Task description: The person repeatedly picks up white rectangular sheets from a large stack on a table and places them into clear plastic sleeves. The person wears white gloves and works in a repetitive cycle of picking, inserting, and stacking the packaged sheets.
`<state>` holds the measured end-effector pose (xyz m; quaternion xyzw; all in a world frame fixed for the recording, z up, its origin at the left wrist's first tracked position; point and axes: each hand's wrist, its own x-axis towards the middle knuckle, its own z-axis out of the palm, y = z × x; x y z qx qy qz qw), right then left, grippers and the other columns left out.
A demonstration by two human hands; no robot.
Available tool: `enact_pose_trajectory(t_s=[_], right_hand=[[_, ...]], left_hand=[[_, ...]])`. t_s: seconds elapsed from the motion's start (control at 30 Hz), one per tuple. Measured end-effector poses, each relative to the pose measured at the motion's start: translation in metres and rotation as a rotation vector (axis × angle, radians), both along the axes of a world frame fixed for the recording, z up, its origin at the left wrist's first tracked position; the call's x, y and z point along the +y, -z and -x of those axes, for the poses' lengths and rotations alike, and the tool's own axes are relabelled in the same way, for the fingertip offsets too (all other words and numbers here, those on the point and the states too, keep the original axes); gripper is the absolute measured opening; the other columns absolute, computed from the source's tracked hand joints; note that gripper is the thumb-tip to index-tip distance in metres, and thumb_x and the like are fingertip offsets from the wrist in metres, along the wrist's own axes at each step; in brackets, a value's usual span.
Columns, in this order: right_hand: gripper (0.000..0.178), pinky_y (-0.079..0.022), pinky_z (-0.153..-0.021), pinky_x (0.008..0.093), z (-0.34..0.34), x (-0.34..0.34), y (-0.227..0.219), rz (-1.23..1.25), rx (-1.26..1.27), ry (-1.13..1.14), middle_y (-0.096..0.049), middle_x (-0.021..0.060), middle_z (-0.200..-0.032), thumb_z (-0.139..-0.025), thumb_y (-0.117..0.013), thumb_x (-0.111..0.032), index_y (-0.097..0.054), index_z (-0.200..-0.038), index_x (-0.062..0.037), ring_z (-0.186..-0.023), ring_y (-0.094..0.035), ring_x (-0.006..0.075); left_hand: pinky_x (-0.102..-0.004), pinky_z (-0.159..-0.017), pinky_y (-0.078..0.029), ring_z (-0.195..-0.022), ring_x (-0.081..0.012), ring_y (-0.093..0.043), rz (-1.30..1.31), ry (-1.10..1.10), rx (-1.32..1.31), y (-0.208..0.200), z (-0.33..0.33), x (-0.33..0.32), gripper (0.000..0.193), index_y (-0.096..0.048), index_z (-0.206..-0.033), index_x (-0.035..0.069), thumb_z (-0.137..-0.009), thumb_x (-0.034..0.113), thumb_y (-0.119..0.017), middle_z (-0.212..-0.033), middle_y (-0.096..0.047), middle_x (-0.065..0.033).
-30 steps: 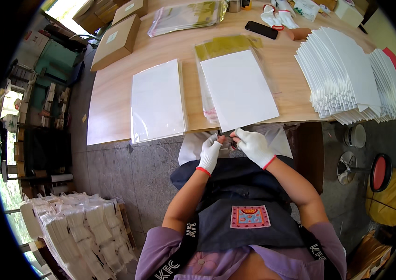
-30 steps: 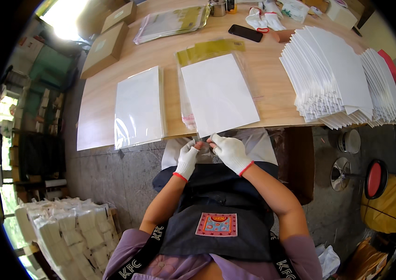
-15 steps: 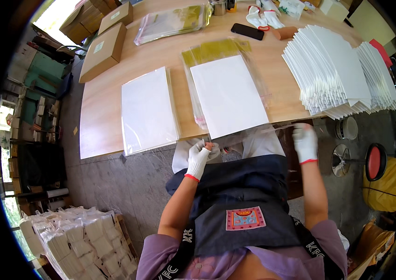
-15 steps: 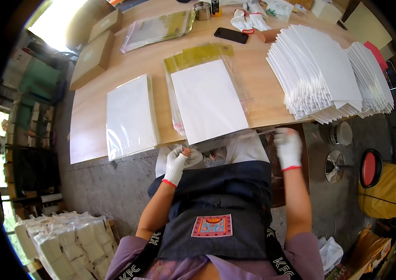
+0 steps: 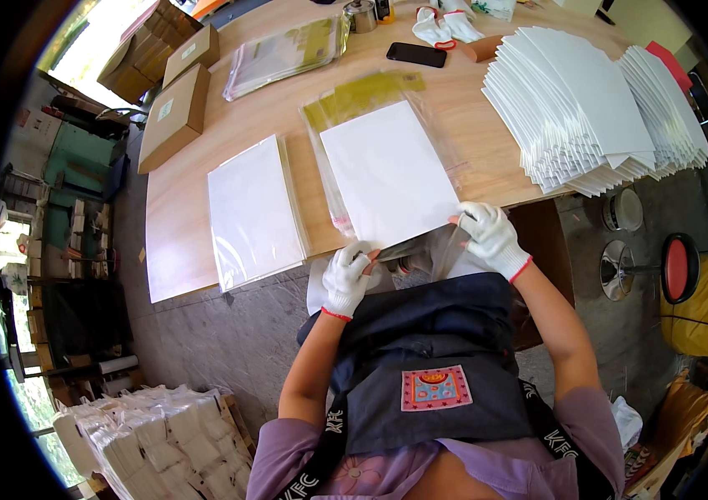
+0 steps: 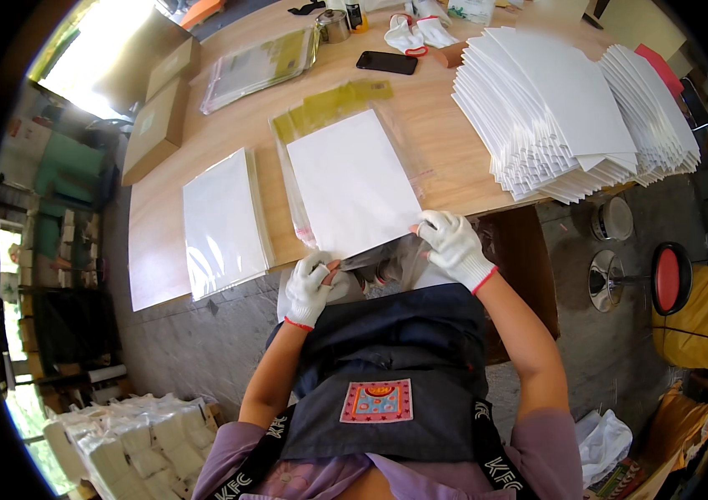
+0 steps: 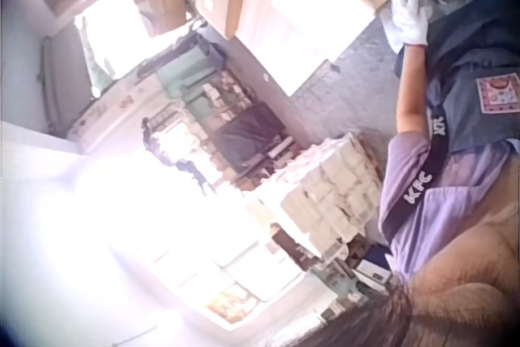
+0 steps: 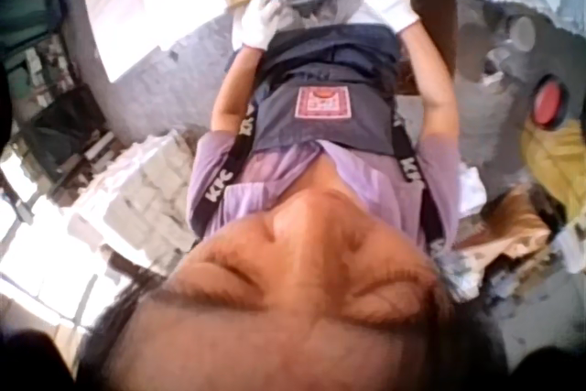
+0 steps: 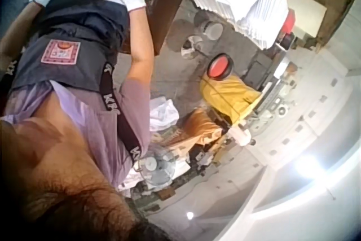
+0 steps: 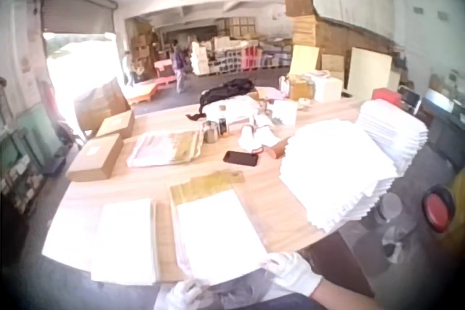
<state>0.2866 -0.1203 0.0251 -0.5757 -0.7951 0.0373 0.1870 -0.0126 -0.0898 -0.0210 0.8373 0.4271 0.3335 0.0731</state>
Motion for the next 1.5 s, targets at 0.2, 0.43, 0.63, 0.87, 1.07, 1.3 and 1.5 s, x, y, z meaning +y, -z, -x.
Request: enact_pose_trajectory(t_s=[0.2, 0.43, 0.63, 0.87, 1.07, 1.3, 1.5], right_hand=[[0.025, -0.044, -0.060, 0.0445, 0.012, 0.010, 0.021, 0.226, 0.268, 0.373, -0.061, 0.0126, -0.075, -0.079, -0.063, -0.031, -0.054, -0.077, -0.0077, -0.070, -0.059, 0.0334], [0.024, -0.045, -0.056, 0.0386, 0.002, -0.003, 0.035, 0.354, 0.452, 0.553, -0.063, 0.0113, -0.071, -0.086, -0.054, -0.028, -0.055, -0.081, -0.0044, -0.061, -0.060, 0.0257], [0.014, -0.038, -0.044, 0.0205, -0.005, 0.000, 0.033, 0.749, 1.159, 0.466, -0.055, -0.0004, -0.064, -0.090, -0.053, -0.021, -0.057, -0.088, -0.0075, -0.051, -0.049, 0.0053], [0.015, -0.037, -0.046, 0.0198, 0.099, 0.039, -0.021, 0.806, 1.306, 0.077, -0.055, -0.0007, -0.066, -0.089, -0.059, -0.022, -0.057, -0.089, -0.0069, -0.051, -0.046, 0.0039], [0.034, -0.045, -0.059, 0.0358, 0.236, 0.088, 0.004, 0.601, 0.785, -0.076, -0.063, 0.0091, -0.068, -0.085, -0.057, -0.038, -0.059, -0.081, -0.0045, -0.065, -0.060, 0.0202], [0.030, -0.045, -0.056, 0.0238, 0.191, 0.067, -0.010, 0.804, 1.119, -0.054, -0.063, 0.0044, -0.073, -0.093, -0.050, -0.027, -0.056, -0.104, -0.0004, -0.064, -0.057, 0.0091], [0.019, -0.045, -0.051, 0.0213, 0.015, 0.007, -0.088, 0.240, 1.215, 0.322, -0.061, 0.0032, -0.073, -0.092, -0.050, -0.018, -0.060, -0.099, -0.0035, -0.058, -0.055, 0.0077]], left_hand=[[-0.0239, -0.053, -0.045, -0.062, -0.0049, -0.051, 0.692, -0.330, -0.694, 0.018, -0.004, -0.007, 0.016, -0.057, -0.097, 0.003, -0.082, 0.004, -0.064, -0.078, -0.053, 0.0038], [-0.0355, -0.067, -0.058, -0.079, -0.0229, -0.065, 1.266, -0.209, -1.405, -0.012, -0.003, -0.009, 0.029, -0.046, -0.111, 0.000, -0.085, -0.001, -0.056, -0.090, -0.058, -0.0103], [-0.0191, -0.062, -0.043, -0.070, -0.0047, -0.054, 0.895, -0.127, -0.867, -0.076, -0.009, -0.005, 0.031, -0.054, -0.113, -0.004, -0.085, 0.005, -0.062, -0.079, -0.060, -0.0008], [-0.0177, -0.059, -0.038, -0.067, -0.0035, -0.045, 0.500, -0.346, -0.857, -0.103, 0.100, -0.014, 0.032, -0.055, -0.117, -0.004, -0.085, 0.001, -0.058, -0.082, -0.053, 0.0029], [-0.0233, -0.081, -0.043, -0.091, -0.0112, -0.053, 0.277, -0.657, -0.543, -0.058, 0.212, 0.014, 0.034, -0.053, -0.122, -0.003, -0.090, 0.009, -0.051, -0.103, -0.060, -0.0075], [-0.0238, -0.091, -0.039, -0.105, -0.0143, -0.050, 0.471, -0.650, -0.788, 0.006, 0.233, 0.015, 0.042, -0.046, -0.128, -0.006, -0.086, -0.003, -0.044, -0.123, -0.053, -0.0124], [-0.0263, -0.091, -0.039, -0.107, -0.0169, -0.050, 0.474, -0.644, -0.744, 0.023, 0.253, 0.017, 0.039, -0.046, -0.128, -0.006, -0.091, 0.006, -0.046, -0.129, -0.049, -0.0144]])
